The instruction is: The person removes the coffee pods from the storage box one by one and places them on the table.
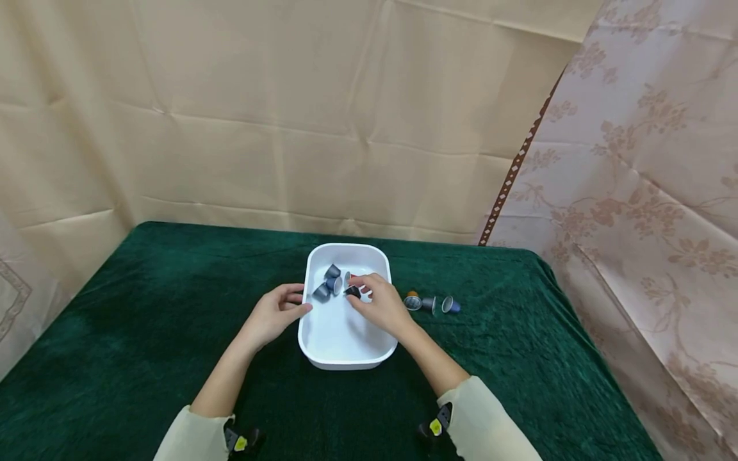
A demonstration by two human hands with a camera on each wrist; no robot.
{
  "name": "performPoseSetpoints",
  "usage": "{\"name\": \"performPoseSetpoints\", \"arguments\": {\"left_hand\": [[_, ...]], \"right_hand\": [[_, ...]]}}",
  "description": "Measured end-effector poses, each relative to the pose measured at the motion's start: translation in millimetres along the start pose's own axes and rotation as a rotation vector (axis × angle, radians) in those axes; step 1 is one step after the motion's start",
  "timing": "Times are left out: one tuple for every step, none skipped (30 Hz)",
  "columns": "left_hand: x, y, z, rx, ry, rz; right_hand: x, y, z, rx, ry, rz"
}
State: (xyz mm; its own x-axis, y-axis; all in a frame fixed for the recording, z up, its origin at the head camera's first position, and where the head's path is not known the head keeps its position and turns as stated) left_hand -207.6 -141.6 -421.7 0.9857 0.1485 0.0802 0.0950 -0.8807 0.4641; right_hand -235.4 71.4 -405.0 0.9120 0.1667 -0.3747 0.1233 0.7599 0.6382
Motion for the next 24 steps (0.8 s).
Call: {"name": "performPoseSetpoints", "arguments": {"left_hand": [[0.1,0.1,-0.2,0.0,0.0,-0.001],[0.1,0.2,-0.2,-0.001,0.001,-0.001],[0.4,0.4,-0.5,0.0,0.002,0.0],[0.6,0.5,-0.5,0.0,0.003,-0.001],[0.7,0.5,-0.5,0.001,0.005,0.0],[0.9,0.5,-0.6,0.001,0.003,0.001],[1.2,0.5,-0.7,0.0,-0.002,0.004],[1.3,0.4,-0.8,0.001,-0.002,0.006],[1.4,0.5,-1.2,0.002,-0.001,0.006],[1.3,0.6,-1.0,0.002,0.001,0.005],[1.2,0.8,-0.9,0.002,0.001,0.005],[1.2,0.8,-1.0,0.002,-0.001,0.006],[1.0,0.9,-0.9,0.004,0.0,0.006],[0.8,1.0,-0.8,0.005,0.004,0.005],[0.8,0.9,-0.8,0.005,0.0,0.006],[0.6,0.9,-0.5,0.005,0.001,0.006],[0.6,0.8,-0.4,0.006,0.001,0.007],[0.5,0.7,0.0,0.006,0.001,0.007],[0.5,0.5,0.1,0.008,0.001,0.009],[0.4,0.4,0.5,0.008,0.004,0.008],[0.4,0.2,0.5,0.009,0.005,0.008],[0.2,0.1,0.8,0.01,0.01,0.006],[0.2,0.4,0.7,0.008,0.004,0.008],[0.1,0.5,0.7,0.009,0.005,0.008]], "right_hand": [[0,-0.2,1,0.006,0.001,-0.001],[-1,-0.5,2,0.015,0.002,0.0],[-1,-0.9,2,0.025,0.001,0.001],[-1,-1.3,3,0.032,-0.003,0.004],[-1,-1.7,3,0.04,-0.007,0.006],[0,-2.1,3,0.049,-0.012,0.005],[0,-2.4,4,0.054,-0.018,0.006],[0,-2.8,5,0.06,-0.022,0.005],[0,-3.2,5,0.066,-0.026,0.003],[0,-3.9,6,0.071,-0.027,-0.001],[-1,-4.7,7,0.08,-0.026,-0.006],[-1,-5.7,8,0.086,-0.034,-0.01],[-1,-6.6,9,0.095,-0.04,-0.015],[-2,-7.4,9,0.106,-0.047,-0.022],[-2,-8.3,10,0.115,-0.058,-0.027],[-2,-9.1,10,0.131,-0.065,-0.033],[-3,-10.0,11,0.144,-0.077,-0.037],[-3,-10.8,11,0.154,-0.091,-0.04],[-4,-11.5,11,0.167,-0.097,-0.043],[-4,-12.2,11,0.181,-0.103,-0.046],[-4,-12.9,11,0.194,-0.106,-0.048],[-5,-13.7,11,0.207,-0.107,-0.051],[-5,-14.4,10,0.213,-0.11,-0.052],[-5,-15.1,10,0.219,-0.113,-0.054]]}}
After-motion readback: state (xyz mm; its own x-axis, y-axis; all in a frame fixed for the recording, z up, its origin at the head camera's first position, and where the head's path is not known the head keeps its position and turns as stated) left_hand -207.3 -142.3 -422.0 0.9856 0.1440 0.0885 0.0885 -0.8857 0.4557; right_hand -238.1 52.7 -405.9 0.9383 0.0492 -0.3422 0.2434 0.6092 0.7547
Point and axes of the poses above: each hand's wrist, its own x-axis away from the middle knuckle, its own y-axis out of the back of the hand, z = x × y, the point moved 3 cm from there along -x, towards the middle knuckle, and after that the axes turned 15 degrees about -z, right-handed, at the moved point
